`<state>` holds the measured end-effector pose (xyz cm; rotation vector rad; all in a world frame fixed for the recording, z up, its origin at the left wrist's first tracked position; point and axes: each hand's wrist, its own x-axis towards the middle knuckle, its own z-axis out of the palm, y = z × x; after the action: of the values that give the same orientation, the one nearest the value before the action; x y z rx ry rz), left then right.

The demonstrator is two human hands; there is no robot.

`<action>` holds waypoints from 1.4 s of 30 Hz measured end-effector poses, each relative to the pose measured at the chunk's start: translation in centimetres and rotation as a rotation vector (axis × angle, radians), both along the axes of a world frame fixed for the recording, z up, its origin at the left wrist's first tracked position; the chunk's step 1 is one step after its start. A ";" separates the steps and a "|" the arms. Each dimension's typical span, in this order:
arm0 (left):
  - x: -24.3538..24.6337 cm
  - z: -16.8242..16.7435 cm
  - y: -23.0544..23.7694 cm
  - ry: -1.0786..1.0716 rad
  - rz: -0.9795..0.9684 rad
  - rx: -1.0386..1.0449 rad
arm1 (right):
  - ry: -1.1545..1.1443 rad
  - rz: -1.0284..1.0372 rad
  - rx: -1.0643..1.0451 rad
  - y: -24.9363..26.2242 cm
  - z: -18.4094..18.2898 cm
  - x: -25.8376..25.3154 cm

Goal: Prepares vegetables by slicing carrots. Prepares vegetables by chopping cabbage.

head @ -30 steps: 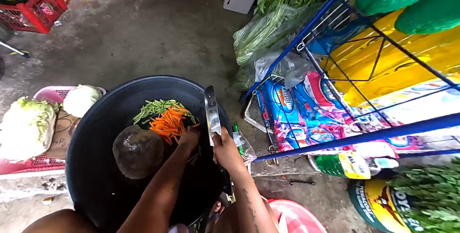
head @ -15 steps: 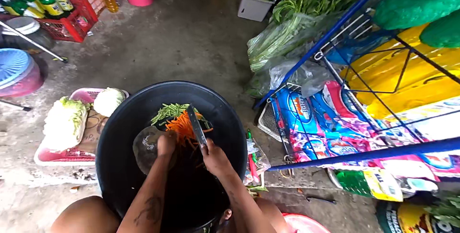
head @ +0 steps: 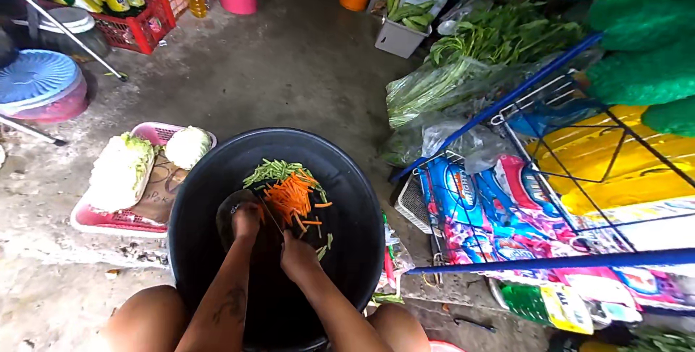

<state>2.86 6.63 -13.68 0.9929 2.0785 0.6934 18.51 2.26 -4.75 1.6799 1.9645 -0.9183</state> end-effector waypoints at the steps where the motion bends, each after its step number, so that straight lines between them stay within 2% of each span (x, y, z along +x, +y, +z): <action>1: 0.0 0.1 0.0 -0.001 0.001 -0.004 | -0.009 0.006 -0.001 0.0 -0.1 -0.3; 8: -0.1 0.7 0.1 0.012 0.010 -0.043 | -0.053 0.029 0.004 0.2 -0.5 -1.2; 19: -0.3 0.7 0.4 0.015 0.023 -0.081 | -0.146 -0.020 -0.048 -0.6 1.7 -4.1; 28: -0.8 0.3 0.5 -0.012 0.002 -0.073 | -0.146 -0.045 -0.199 -3.8 3.1 -0.1; 31: -1.0 0.0 0.7 -0.032 0.004 -0.063 | -0.106 -0.036 -0.151 -3.5 3.0 0.7; 35: -0.7 -0.2 0.4 -0.006 0.007 -0.026 | -0.074 -0.015 -0.055 -1.4 2.8 -0.7; 42: -0.4 0.5 -0.1 0.004 0.007 -0.024 | -0.073 0.033 -0.034 0.0 1.7 -1.9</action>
<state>2.50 6.54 -13.14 0.9749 2.0900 0.6686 16.62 2.30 -3.06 1.6339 1.9127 -0.8618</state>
